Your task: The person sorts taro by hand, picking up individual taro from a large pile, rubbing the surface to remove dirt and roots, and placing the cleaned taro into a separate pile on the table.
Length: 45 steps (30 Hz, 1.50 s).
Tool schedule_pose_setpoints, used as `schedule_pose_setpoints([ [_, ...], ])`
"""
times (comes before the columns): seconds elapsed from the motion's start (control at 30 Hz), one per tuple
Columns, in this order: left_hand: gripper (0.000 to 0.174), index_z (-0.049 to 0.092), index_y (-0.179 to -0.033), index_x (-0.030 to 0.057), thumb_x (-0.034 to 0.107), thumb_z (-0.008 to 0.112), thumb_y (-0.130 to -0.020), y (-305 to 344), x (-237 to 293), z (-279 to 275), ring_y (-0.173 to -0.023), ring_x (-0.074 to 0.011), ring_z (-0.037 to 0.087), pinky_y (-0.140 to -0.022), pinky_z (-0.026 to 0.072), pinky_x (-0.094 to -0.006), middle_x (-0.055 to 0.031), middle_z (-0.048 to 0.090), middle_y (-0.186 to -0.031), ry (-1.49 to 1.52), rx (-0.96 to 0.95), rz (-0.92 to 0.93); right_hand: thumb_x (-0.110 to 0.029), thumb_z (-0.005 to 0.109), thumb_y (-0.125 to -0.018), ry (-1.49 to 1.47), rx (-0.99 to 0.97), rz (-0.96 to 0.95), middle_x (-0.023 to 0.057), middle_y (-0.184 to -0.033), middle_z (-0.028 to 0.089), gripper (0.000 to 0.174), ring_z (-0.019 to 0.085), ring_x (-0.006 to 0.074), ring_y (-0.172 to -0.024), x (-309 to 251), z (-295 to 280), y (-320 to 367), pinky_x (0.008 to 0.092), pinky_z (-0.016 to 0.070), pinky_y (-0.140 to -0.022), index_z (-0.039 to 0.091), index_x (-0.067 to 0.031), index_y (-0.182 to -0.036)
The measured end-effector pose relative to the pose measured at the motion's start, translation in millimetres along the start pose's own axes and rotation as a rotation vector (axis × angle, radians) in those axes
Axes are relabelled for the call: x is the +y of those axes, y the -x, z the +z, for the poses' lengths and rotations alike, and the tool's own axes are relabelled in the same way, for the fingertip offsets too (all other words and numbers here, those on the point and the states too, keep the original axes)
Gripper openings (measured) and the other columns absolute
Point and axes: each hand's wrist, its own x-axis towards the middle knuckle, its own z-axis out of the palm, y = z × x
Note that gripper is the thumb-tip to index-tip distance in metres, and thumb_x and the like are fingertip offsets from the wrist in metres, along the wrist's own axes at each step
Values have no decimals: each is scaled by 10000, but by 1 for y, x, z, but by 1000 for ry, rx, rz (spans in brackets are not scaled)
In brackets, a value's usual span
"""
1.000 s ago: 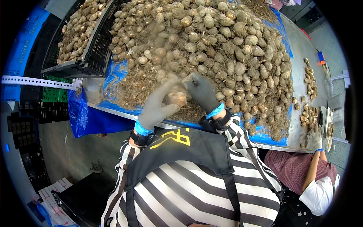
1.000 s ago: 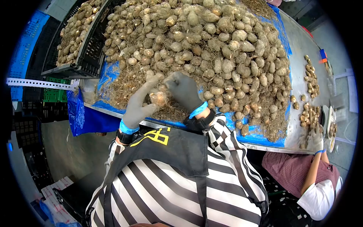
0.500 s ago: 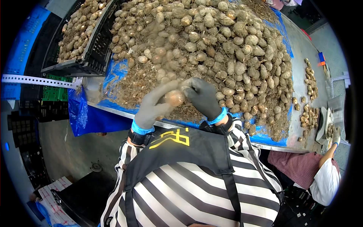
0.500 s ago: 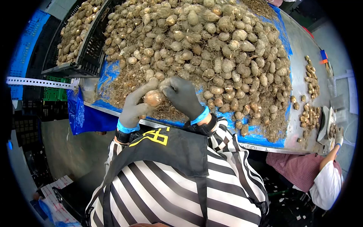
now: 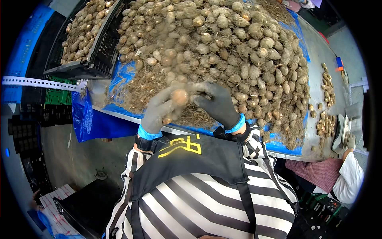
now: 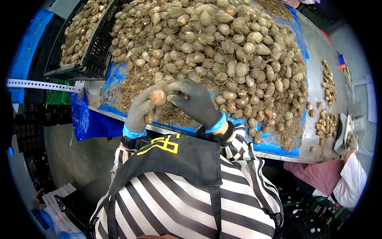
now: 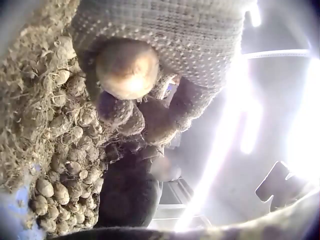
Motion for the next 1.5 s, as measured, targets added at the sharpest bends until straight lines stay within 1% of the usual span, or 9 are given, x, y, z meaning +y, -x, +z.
schedule_pose_setpoints([
  [0.13, 619, 445, -1392, -48, 252, 595, -872, -4, -13, 5, -571, -98, 522, -489, 392, -213, -77, 615, -819, -34, 24, 35, -81, 691, -799, 113, 41, -38, 126, -835, 648, 226, 644, 278, -748, -3, 6, 0, 371, 508, -673, 677, -78, -1025],
  [0.3, 488, 544, -1333, 13, 232, 613, -903, -4, -24, -1, -457, -52, 447, -417, 292, -191, -26, 579, -659, 106, -44, 28, -92, 613, -857, 297, 155, -5, 143, -807, 644, 103, 640, 291, -734, 17, 14, -8, 371, 504, -661, 649, -47, -942],
  [0.5, 517, 545, -1335, -1, 305, 574, -920, -1, -19, 1, -435, -51, 423, -406, 261, -188, -35, 574, -631, 134, -23, 20, -121, 629, -871, 26, 27, 43, 127, -786, 631, 203, 632, 263, -706, -7, -4, -6, 344, 499, -648, 687, -60, -1055],
  [0.67, 529, 543, -1343, 11, 338, 557, -928, -3, -22, 4, -430, -45, 409, -405, 254, -182, -23, 546, -604, 118, -4, 39, -99, 729, -777, 259, 14, -219, 100, -786, 624, 285, 612, 295, -690, -1, 9, 1, 397, 486, -615, 702, -123, -1060],
  [0.77, 670, 462, -1360, -75, 412, 598, -920, -5, -24, -10, -489, -72, 484, -421, 345, -185, -76, 640, -834, 66, -96, -15, -111, 683, -820, 289, 40, -258, 115, -783, 620, 204, 620, 314, -703, 1, 16, -2, 415, 488, -628, 672, -113, -1024],
  [1.0, 508, 525, -1358, 12, 287, 573, -933, 2, -16, -3, -442, -32, 413, -408, 260, -177, -8, 535, -596, 14, -6, -5, -145, 615, -884, 254, 21, 102, 138, -848, 665, 127, 655, 310, -767, 8, -1, -8, 381, 521, -687, 663, -68, -972],
  [1.1, 508, 521, -1358, 5, 282, 571, -934, 0, -14, 1, -465, -34, 440, -414, 275, -172, -3, 552, -625, 59, -12, 25, -106, 669, -827, 79, -43, 32, 133, -846, 666, 133, 653, 300, -755, -10, 1, -2, 375, 521, -674, 680, -73, -955],
  [1.3, 522, 522, -1351, -6, 266, 607, -913, -1, -12, 1, -501, -34, 477, -418, 294, -167, 0, 575, -671, -10, 28, 11, -68, 706, -757, 414, 10, -289, 121, -846, 656, 207, 648, 315, -736, 5, 16, 2, 388, 512, -630, 645, -76, -954],
  [1.5, 502, 550, -1314, -7, 261, 630, -898, 0, -14, -3, -496, -40, 469, -416, 283, -169, -4, 573, -667, 1, -19, -18, -199, 641, -837, 378, 187, -19, 134, -799, 651, 151, 643, 335, -732, 25, 21, -7, 419, 513, -649, 619, -81, -928],
])
